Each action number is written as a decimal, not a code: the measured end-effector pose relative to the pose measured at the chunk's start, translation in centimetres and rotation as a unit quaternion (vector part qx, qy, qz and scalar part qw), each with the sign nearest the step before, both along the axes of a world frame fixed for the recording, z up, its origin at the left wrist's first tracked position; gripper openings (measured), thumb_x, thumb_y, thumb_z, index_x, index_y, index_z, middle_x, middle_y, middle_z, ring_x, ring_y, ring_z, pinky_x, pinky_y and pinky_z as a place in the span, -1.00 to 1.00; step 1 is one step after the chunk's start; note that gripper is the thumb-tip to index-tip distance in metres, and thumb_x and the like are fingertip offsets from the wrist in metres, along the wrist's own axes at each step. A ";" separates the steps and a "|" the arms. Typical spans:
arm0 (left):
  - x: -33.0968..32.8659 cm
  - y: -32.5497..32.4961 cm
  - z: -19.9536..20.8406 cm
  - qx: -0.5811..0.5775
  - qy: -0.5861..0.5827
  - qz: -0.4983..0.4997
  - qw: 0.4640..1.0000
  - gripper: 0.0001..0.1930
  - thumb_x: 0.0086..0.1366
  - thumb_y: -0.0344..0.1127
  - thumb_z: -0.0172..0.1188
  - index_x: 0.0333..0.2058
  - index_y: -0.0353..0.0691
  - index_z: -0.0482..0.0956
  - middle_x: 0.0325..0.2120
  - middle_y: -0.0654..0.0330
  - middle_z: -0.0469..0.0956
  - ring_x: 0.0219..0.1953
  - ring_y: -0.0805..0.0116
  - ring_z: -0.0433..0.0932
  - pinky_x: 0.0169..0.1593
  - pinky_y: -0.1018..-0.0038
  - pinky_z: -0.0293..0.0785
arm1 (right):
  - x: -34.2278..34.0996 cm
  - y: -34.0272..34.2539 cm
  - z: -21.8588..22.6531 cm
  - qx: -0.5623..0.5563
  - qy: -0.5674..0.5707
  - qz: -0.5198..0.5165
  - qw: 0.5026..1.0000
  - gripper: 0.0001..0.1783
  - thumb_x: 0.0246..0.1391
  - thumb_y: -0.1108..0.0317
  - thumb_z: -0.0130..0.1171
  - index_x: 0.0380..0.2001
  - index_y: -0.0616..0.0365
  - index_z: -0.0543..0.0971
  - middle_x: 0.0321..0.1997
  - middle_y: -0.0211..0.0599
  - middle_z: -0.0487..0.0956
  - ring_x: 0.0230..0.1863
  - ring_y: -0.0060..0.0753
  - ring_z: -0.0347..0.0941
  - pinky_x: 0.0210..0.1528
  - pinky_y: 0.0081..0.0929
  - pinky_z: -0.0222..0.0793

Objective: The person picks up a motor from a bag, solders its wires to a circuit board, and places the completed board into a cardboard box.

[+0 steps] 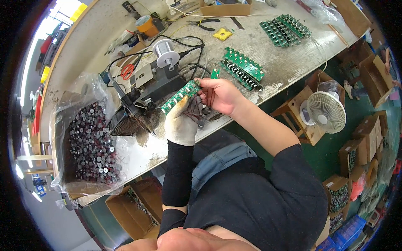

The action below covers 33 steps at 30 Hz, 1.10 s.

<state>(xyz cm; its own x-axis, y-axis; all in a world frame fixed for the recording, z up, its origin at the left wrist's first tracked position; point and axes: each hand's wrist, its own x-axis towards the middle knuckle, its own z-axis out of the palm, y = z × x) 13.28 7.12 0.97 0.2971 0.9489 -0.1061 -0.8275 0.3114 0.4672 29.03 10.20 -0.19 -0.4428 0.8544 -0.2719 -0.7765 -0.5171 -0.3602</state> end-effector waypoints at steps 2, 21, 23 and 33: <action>0.0 0.5 -0.4 -0.034 0.006 -0.013 0.999 -0.75 0.31 -0.45 -0.03 -0.09 -0.43 0.46 -0.18 0.02 0.57 -0.17 0.22 0.58 -0.04 0.36 0.49 | -0.2 0.2 0.1 -0.009 0.005 0.005 1.000 -0.76 0.25 0.24 -0.02 -0.27 0.17 0.54 -0.43 -0.40 0.52 -0.48 -0.52 0.40 -0.31 -0.59 0.39; 0.9 -0.6 1.8 0.018 0.272 0.141 0.952 -0.77 0.19 -0.49 0.21 -0.16 -0.39 0.57 -0.27 0.16 0.61 -0.28 0.48 0.56 -0.18 0.58 0.45 | -1.5 -0.5 1.3 0.059 -0.118 -0.079 0.988 -0.84 0.19 0.27 0.09 -0.24 0.06 0.56 -0.31 -0.46 0.57 -0.30 -0.55 0.47 -0.18 -0.50 0.38; 0.9 -0.8 1.6 0.058 0.315 0.135 0.938 -0.78 0.16 -0.52 0.23 -0.18 -0.38 0.58 -0.30 0.18 0.62 -0.31 0.51 0.55 -0.20 0.59 0.45 | -1.5 -0.5 0.7 0.097 -0.148 -0.083 0.981 -0.87 0.14 0.33 0.16 -0.25 0.09 0.55 -0.29 -0.42 0.57 -0.26 -0.53 0.49 -0.18 -0.50 0.40; -0.4 -0.4 0.6 -0.045 0.101 0.034 0.993 -0.71 0.25 -0.46 0.10 -0.05 -0.39 0.46 -0.14 0.10 0.55 -0.12 0.32 0.53 0.01 0.42 0.41 | -1.2 -0.1 0.7 0.003 -0.152 -0.101 0.983 -0.83 0.14 0.43 0.12 -0.22 0.27 0.53 -0.27 -0.27 0.58 -0.26 -0.36 0.53 -0.18 -0.42 0.46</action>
<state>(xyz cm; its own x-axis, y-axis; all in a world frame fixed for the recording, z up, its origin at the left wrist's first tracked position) 12.86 6.70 1.57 0.1978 0.9499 -0.2419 -0.7404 0.3065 0.5982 27.82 10.07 0.50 -0.1625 0.9184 -0.3608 -0.7194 -0.3605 -0.5938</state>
